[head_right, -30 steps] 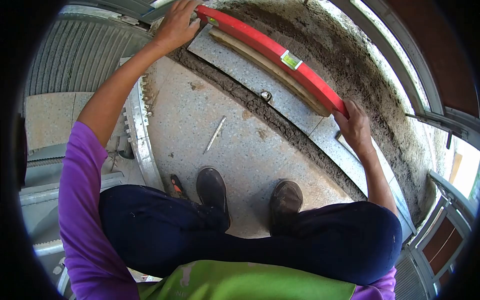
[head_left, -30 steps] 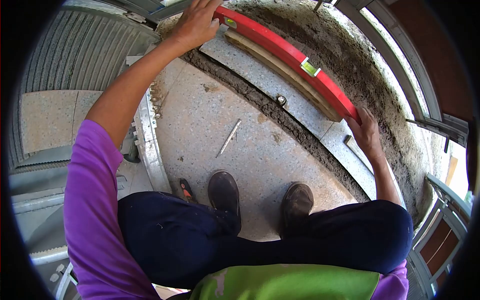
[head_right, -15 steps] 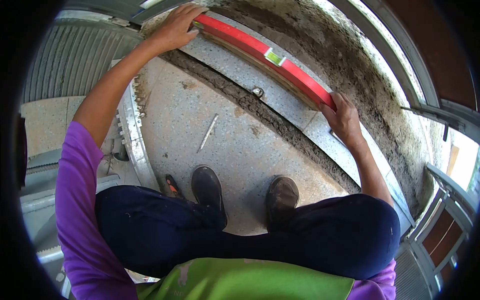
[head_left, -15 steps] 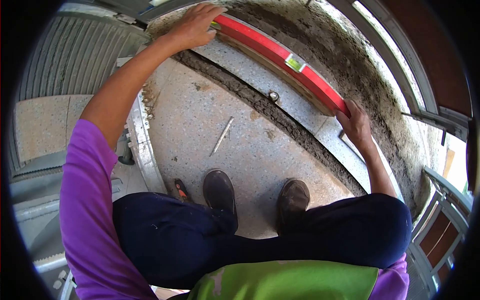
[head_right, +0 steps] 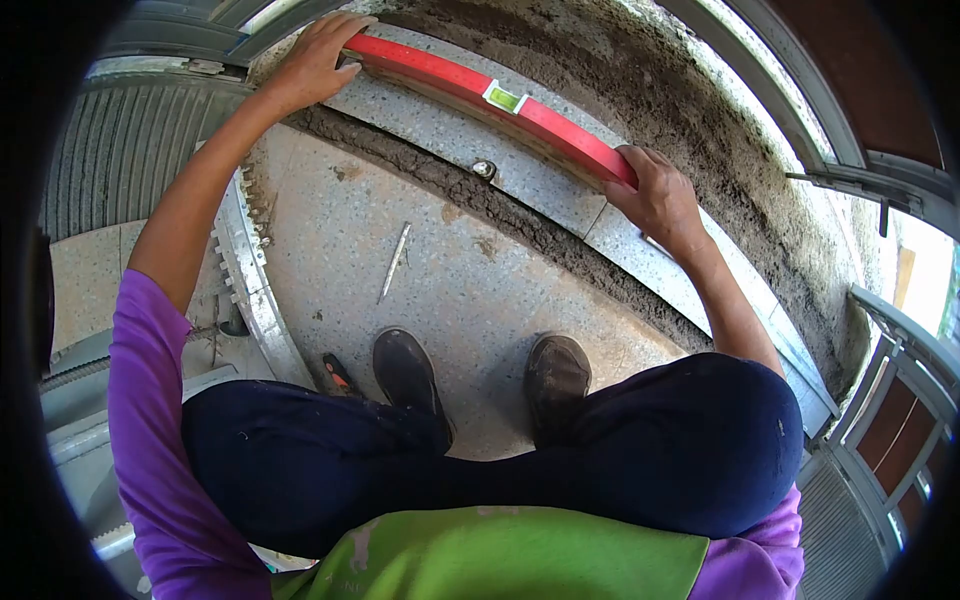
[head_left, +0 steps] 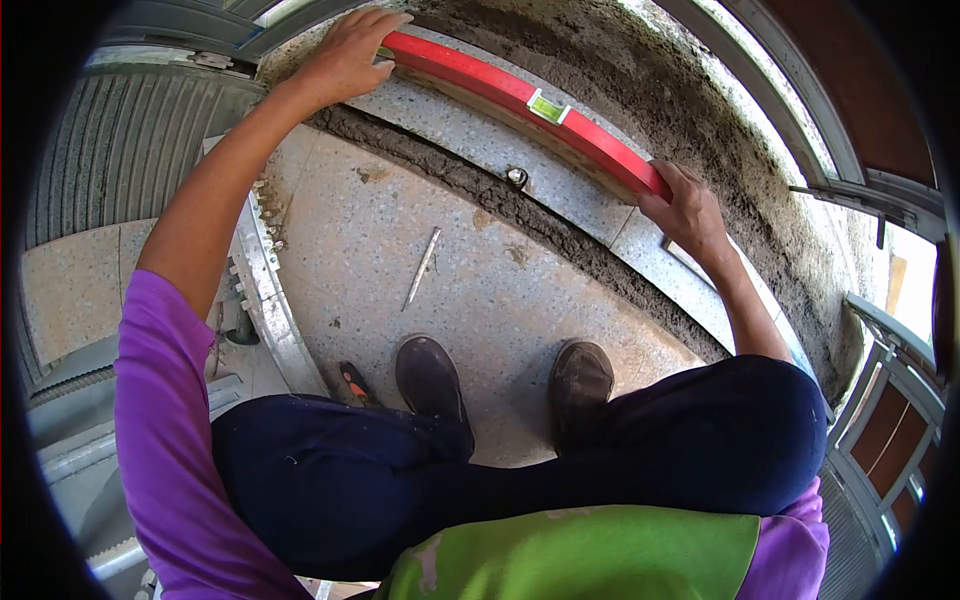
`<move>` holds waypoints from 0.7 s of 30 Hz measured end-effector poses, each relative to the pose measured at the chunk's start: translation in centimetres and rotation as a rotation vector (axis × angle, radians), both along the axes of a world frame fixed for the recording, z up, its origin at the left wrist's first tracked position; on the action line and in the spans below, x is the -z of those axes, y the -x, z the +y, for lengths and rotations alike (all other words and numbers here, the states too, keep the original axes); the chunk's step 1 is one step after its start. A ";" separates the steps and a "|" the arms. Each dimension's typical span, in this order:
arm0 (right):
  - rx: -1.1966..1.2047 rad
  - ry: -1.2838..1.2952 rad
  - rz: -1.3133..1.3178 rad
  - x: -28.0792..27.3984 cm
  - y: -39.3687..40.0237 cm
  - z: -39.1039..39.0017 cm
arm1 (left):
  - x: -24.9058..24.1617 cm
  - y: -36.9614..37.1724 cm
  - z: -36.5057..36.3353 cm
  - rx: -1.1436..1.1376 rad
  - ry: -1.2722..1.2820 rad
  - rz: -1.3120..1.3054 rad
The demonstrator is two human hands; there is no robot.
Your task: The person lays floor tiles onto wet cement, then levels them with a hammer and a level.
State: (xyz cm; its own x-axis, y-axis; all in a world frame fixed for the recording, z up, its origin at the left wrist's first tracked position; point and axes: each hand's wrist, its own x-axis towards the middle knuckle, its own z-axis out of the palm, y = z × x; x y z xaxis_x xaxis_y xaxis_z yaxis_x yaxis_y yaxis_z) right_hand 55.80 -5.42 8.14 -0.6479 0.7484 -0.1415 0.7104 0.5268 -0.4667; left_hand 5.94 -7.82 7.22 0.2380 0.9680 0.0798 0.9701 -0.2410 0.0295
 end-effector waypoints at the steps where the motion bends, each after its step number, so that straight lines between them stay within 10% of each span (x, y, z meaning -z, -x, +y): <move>1: -0.003 -0.016 0.011 0.1 0.0 0.0 | 0.1 0.1 0.1 0.006 -0.009 0.003; 21: 0.006 -0.011 -0.056 -0.1 0.7 0.1 | -3.4 -2.1 -0.7 -0.102 0.167 -0.080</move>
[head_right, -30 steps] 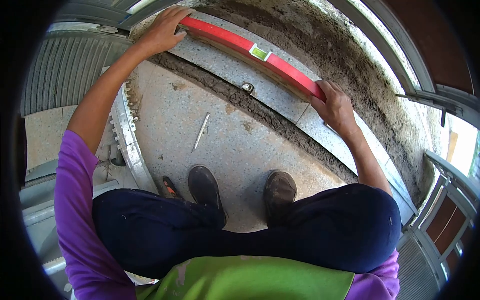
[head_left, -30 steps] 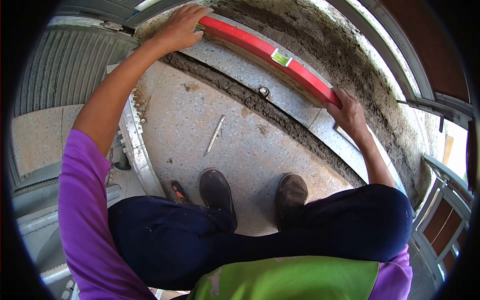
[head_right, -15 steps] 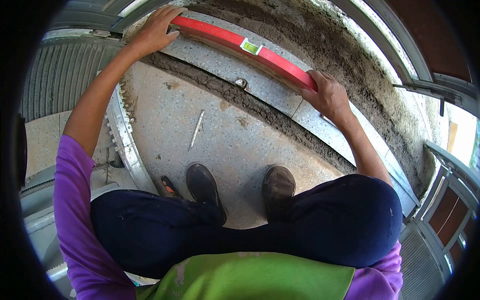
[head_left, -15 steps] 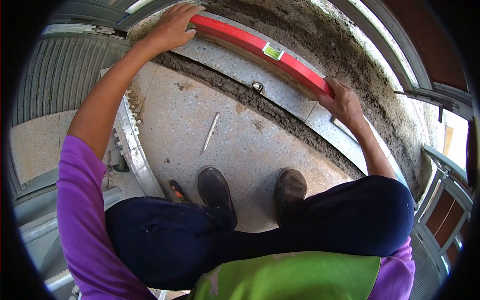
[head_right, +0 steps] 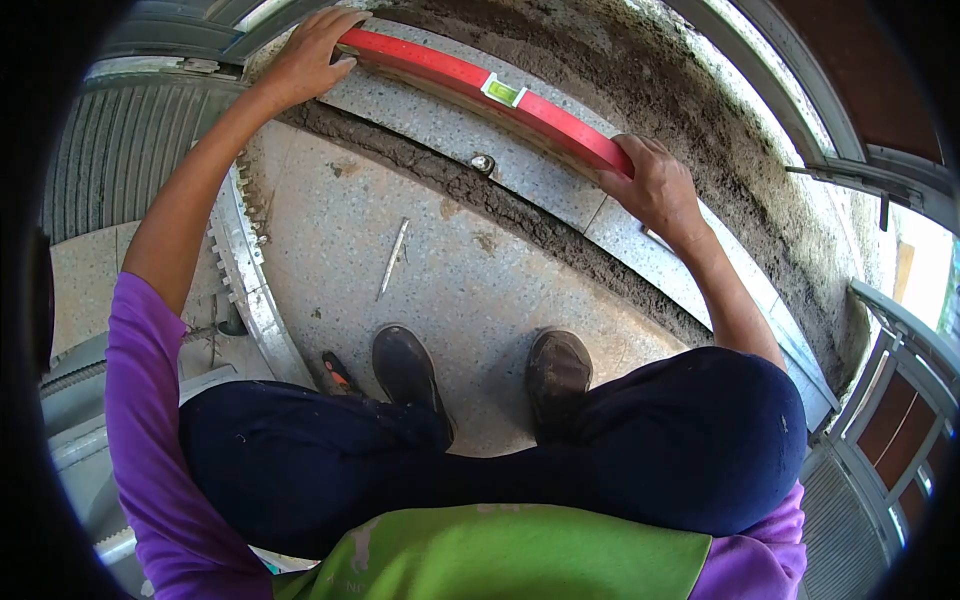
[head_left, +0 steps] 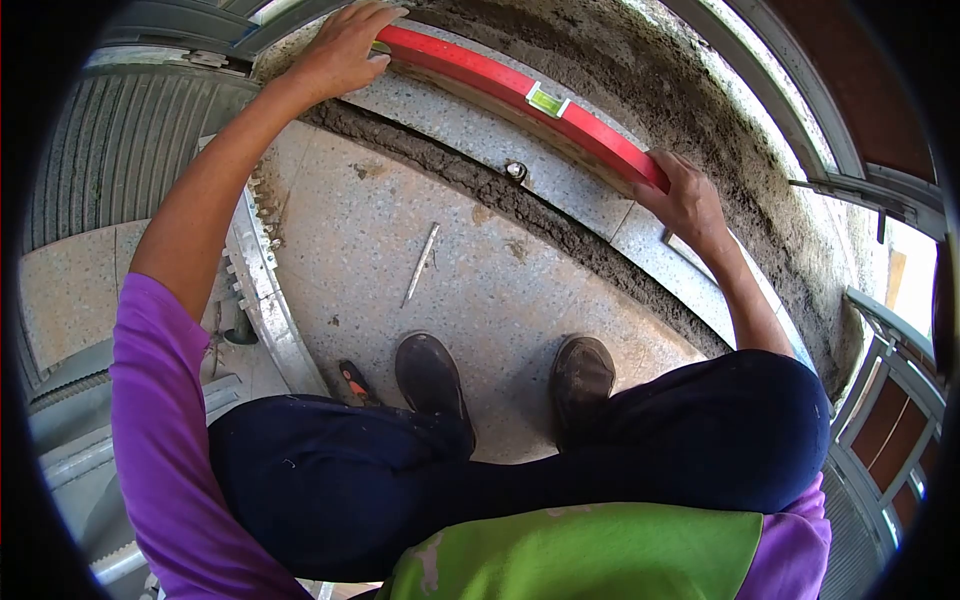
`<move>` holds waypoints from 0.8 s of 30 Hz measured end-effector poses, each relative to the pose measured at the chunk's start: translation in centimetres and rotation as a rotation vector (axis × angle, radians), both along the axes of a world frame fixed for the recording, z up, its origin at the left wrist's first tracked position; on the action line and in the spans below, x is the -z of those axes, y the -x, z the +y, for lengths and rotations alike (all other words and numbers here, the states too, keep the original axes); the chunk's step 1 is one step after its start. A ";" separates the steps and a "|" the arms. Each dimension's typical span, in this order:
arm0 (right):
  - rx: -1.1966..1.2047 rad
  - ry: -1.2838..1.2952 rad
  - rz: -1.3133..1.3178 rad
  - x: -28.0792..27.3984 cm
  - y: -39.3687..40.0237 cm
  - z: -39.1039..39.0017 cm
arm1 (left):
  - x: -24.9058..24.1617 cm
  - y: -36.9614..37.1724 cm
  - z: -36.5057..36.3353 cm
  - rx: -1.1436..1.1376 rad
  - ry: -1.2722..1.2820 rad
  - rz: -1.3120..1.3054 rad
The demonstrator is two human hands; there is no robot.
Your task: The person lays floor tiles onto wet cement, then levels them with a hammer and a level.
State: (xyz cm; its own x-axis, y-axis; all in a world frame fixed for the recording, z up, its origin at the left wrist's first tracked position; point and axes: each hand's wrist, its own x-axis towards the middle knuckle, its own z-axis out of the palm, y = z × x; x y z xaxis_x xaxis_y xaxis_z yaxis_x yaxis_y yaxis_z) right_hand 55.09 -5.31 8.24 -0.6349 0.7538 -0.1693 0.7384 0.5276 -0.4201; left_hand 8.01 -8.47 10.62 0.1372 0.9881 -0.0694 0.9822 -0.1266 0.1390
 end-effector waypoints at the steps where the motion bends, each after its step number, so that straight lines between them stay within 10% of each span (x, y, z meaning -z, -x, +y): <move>1: -0.004 -0.011 0.003 0.1 0.0 0.0 | 0.0 0.0 0.0 -0.001 -0.001 0.000; 24: -0.007 -0.040 0.011 0.5 0.6 -0.2 | 1.1 0.9 0.4 0.082 -0.030 0.032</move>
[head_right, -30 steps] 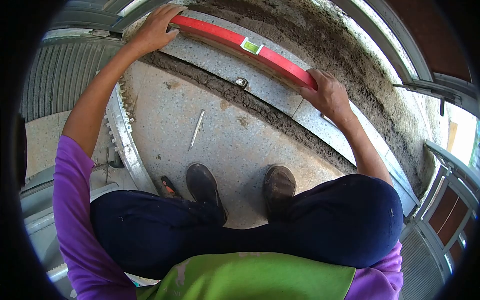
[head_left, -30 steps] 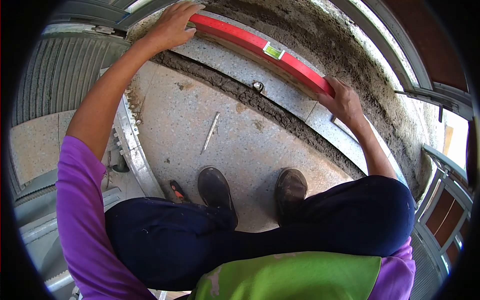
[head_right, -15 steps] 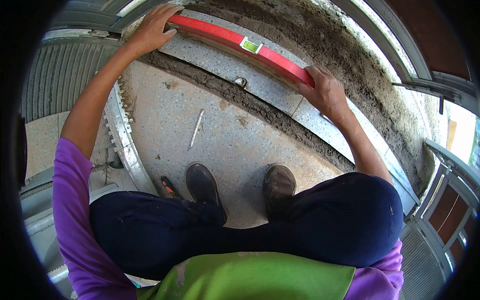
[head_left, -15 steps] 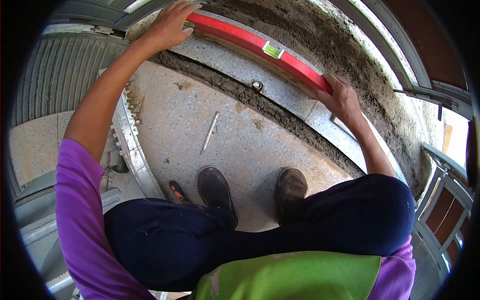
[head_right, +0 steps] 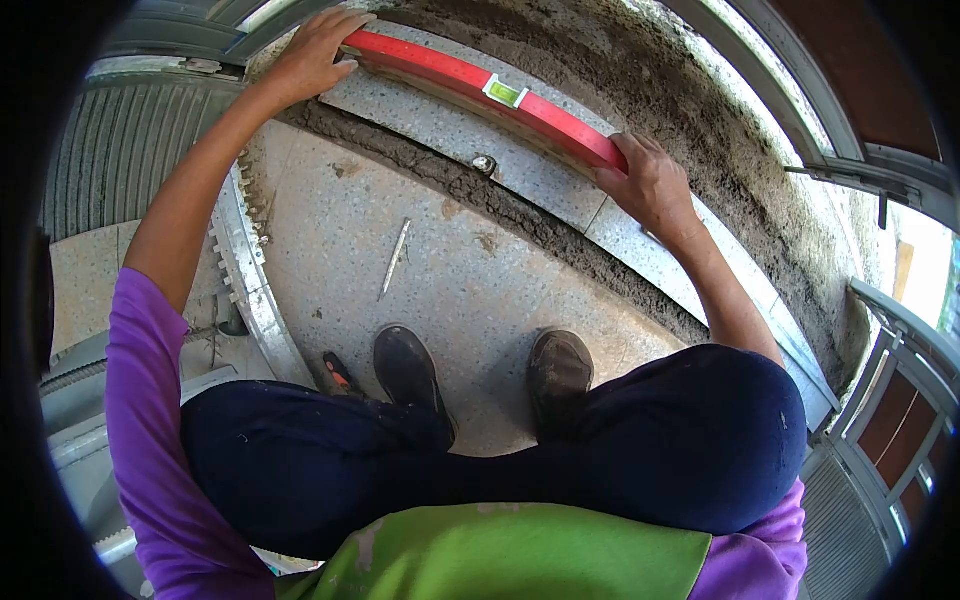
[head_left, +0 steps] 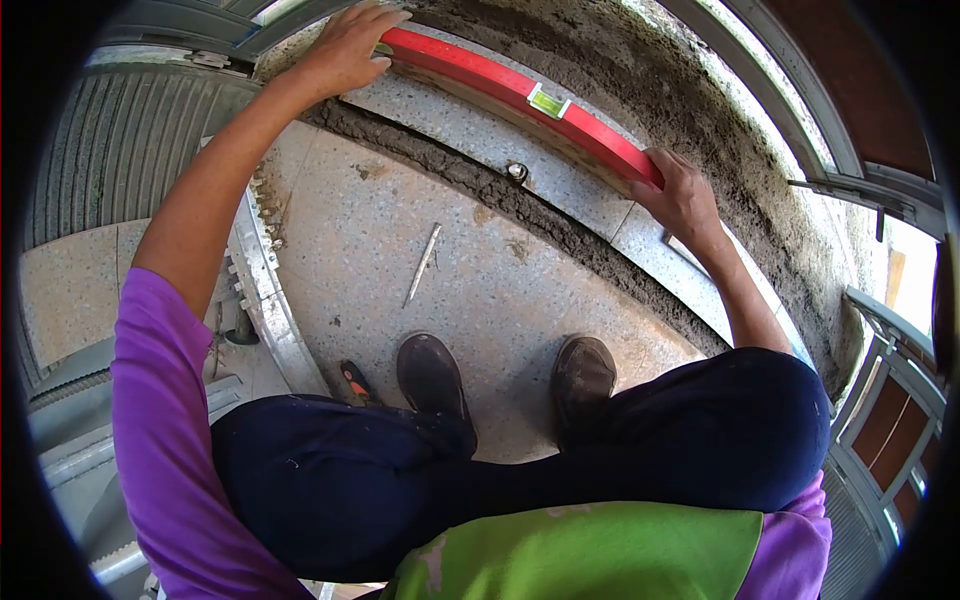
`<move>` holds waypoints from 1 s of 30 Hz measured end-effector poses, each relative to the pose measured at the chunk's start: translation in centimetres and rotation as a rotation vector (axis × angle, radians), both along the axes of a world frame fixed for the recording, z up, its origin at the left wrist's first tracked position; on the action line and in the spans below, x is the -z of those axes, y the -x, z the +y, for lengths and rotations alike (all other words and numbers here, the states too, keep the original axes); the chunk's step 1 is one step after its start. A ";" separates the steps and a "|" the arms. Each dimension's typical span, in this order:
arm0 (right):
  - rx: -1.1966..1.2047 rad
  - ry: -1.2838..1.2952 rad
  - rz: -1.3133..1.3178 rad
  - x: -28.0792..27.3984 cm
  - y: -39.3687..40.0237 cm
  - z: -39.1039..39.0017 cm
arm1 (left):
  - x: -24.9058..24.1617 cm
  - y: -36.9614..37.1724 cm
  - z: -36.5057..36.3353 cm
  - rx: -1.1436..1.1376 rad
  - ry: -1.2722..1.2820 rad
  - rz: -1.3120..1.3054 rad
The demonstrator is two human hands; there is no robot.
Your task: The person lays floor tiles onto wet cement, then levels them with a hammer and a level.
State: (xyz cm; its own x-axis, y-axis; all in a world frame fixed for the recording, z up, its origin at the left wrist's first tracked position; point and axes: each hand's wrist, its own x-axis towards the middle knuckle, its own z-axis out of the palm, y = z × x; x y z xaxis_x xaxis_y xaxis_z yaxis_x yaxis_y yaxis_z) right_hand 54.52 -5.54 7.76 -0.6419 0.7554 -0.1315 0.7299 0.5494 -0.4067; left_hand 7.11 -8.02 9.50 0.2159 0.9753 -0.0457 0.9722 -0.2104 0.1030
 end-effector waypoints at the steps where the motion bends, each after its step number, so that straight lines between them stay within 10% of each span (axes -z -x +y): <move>1: 0.008 0.002 -0.004 0.0 0.0 -0.1 | -0.2 0.2 0.3 0.016 0.017 -0.005; 30: 0.055 0.045 -0.003 0.0 0.1 -0.1 | 0.8 2.3 2.2 0.092 0.007 -0.142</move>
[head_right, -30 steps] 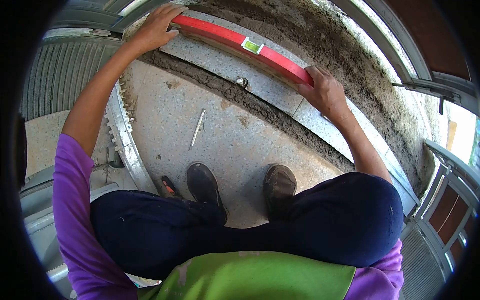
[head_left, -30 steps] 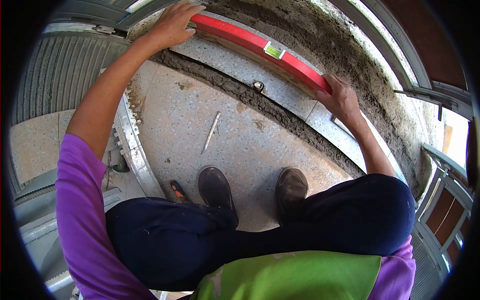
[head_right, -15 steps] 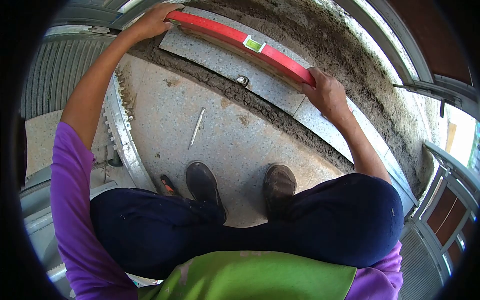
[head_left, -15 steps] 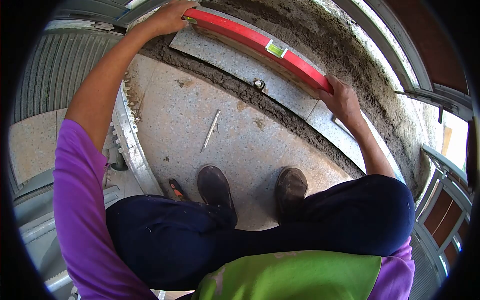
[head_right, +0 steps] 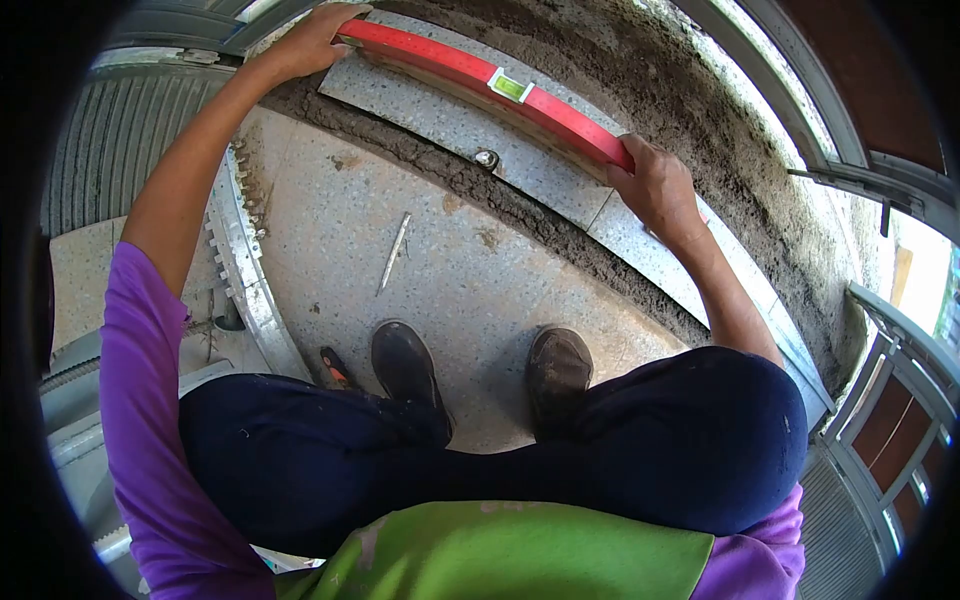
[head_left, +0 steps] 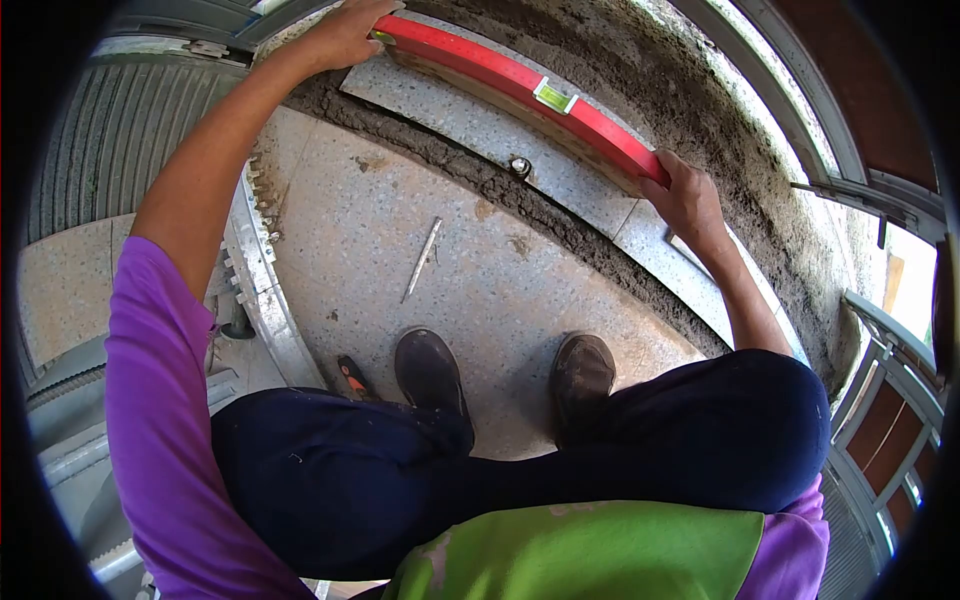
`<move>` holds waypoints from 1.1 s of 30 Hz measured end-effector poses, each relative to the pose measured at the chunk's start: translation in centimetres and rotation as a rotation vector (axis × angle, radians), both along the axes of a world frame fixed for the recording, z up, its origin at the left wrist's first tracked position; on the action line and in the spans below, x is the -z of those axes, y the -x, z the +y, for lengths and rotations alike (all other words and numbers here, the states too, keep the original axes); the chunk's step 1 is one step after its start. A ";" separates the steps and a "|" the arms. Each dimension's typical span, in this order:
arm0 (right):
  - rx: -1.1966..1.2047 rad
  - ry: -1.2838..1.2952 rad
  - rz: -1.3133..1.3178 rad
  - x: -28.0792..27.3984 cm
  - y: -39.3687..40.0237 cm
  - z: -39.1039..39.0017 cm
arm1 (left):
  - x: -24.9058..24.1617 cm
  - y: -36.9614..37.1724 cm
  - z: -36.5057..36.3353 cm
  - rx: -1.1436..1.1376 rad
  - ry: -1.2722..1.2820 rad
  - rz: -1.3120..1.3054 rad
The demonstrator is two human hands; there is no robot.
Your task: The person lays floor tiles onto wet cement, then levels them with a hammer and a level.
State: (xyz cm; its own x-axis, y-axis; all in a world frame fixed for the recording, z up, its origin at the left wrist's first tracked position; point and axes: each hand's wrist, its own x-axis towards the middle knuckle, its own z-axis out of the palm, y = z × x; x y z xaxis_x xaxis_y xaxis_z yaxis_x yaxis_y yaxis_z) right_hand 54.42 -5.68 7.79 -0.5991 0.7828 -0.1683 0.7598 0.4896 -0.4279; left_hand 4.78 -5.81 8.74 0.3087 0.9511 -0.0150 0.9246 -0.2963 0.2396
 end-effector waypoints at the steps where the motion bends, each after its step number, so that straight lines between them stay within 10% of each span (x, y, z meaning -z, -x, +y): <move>1: 0.002 0.000 -0.002 -0.1 0.0 0.0 | 0.0 0.1 0.1 0.006 0.020 0.011; 33: -0.026 -0.084 0.131 1.1 -0.3 -0.2 | 1.8 2.6 -0.4 -0.097 0.000 0.173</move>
State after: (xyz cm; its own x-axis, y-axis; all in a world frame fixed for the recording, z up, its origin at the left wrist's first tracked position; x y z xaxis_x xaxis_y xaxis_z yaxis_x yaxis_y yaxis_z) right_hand 54.69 -5.85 6.67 -0.6316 0.7750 -0.0214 0.6868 0.5465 -0.4791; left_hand 2.16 -6.17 6.95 0.2083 0.9763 -0.0594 0.9762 -0.2038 0.0744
